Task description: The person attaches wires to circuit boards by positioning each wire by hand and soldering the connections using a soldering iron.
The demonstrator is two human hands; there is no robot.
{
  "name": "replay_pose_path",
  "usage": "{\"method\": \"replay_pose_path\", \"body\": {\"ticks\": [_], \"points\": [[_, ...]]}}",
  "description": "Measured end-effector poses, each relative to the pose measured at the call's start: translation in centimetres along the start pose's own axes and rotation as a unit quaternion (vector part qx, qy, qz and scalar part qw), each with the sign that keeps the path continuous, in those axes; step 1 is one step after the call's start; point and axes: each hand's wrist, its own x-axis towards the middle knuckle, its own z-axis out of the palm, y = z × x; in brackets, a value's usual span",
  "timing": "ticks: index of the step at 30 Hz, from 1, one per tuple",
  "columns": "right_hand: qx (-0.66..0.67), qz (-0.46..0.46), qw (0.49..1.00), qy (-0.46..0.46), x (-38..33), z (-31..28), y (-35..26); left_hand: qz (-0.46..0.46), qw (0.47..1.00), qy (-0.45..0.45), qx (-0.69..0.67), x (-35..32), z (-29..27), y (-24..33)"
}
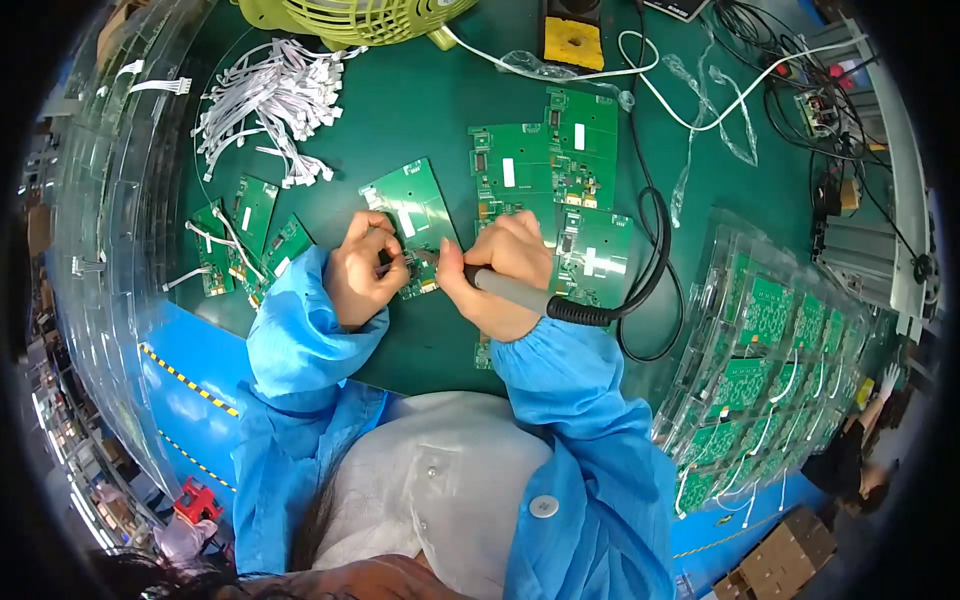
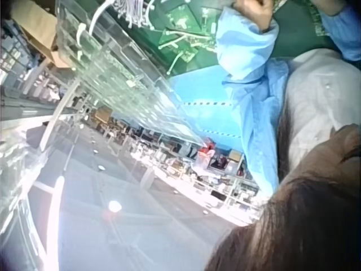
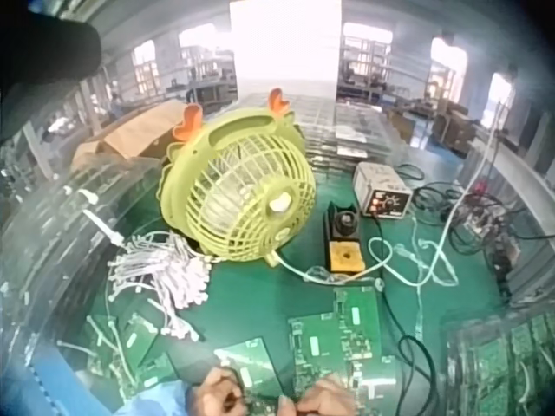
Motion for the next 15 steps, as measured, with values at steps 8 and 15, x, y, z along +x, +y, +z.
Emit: {"method": "replay_pose_path", "body": {"ticks": [8,15], "points": [[0.0,0.006,1.0,0.025,0.1,0.4,0.6,0.0,1.0,0.012,0.0,0.0,0.1,0.1],[0.101,0.083,0.975,0.178,1.7,-1.7,2.0,0.061,0.998,-0.001,0.009,-0.2,-0.5,0.1]]}}
